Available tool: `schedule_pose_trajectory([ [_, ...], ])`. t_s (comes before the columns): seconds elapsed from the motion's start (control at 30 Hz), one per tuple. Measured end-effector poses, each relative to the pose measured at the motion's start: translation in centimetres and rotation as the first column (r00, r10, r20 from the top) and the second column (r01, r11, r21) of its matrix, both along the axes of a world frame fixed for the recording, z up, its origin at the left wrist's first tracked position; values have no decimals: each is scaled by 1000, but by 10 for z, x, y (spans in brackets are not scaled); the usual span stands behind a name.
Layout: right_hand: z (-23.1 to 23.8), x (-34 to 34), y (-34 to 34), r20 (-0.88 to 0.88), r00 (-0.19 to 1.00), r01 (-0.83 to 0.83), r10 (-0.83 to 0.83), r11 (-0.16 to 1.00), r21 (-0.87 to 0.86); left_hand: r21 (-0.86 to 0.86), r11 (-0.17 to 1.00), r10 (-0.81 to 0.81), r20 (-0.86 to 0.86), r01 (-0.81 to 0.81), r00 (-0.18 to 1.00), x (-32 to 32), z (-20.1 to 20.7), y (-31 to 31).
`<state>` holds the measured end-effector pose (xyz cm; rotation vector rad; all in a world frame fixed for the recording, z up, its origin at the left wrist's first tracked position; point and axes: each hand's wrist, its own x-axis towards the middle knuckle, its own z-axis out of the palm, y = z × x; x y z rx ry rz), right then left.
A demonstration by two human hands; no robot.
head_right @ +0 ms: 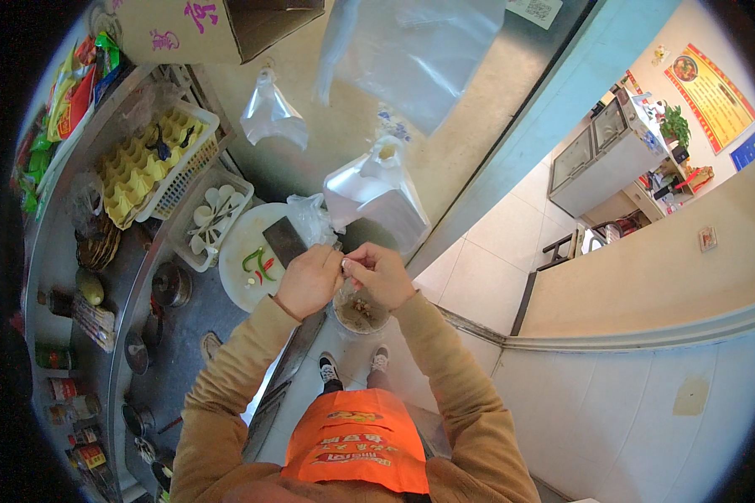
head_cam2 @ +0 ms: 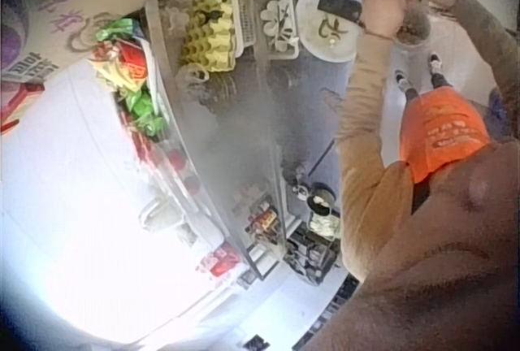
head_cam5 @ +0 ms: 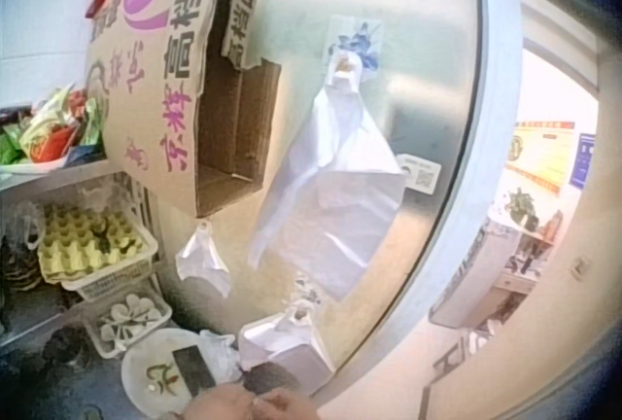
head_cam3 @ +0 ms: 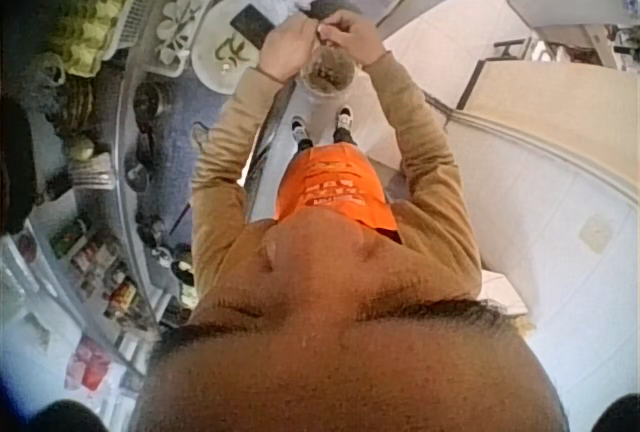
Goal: The person unpacks red and green chilies and garlic cloves, then chops them on a cutting board using a cleaver. The person peels garlic cloves by hand and minces the chilies and garlic together.
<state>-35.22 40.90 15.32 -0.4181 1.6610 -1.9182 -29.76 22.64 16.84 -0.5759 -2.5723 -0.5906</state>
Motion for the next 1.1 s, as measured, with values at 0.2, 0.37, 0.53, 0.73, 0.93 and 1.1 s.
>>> schedule_pose_trajectory([
  [0.2, 0, -8, 9, 110, 987, -123, 119, 992, 30, -48, 997, -46, 129, 52, 991, -1, -7, 0],
  [0.37, 2, -17, 21, 336, 928, -144, 162, 987, -77, 223, 973, -141, 353, 63, 925, -11, -13, -10],
  [0.53, -10, -20, 24, 499, 863, 63, 78, 964, -258, 383, 923, -79, 277, -34, 958, -19, -25, 2],
  [0.73, -30, -27, 23, 474, 880, 130, 35, 942, -311, 526, 843, -5, 222, -116, 975, -15, -22, 15],
  [0.93, -44, -20, 12, 372, 926, 198, -70, 927, -319, 610, 765, 127, 173, -207, 977, -14, -19, 28],
  [1.1, -48, -17, 9, 354, 933, 203, -57, 898, -390, 612, 752, 167, 180, -244, 969, -11, -17, 27],
])
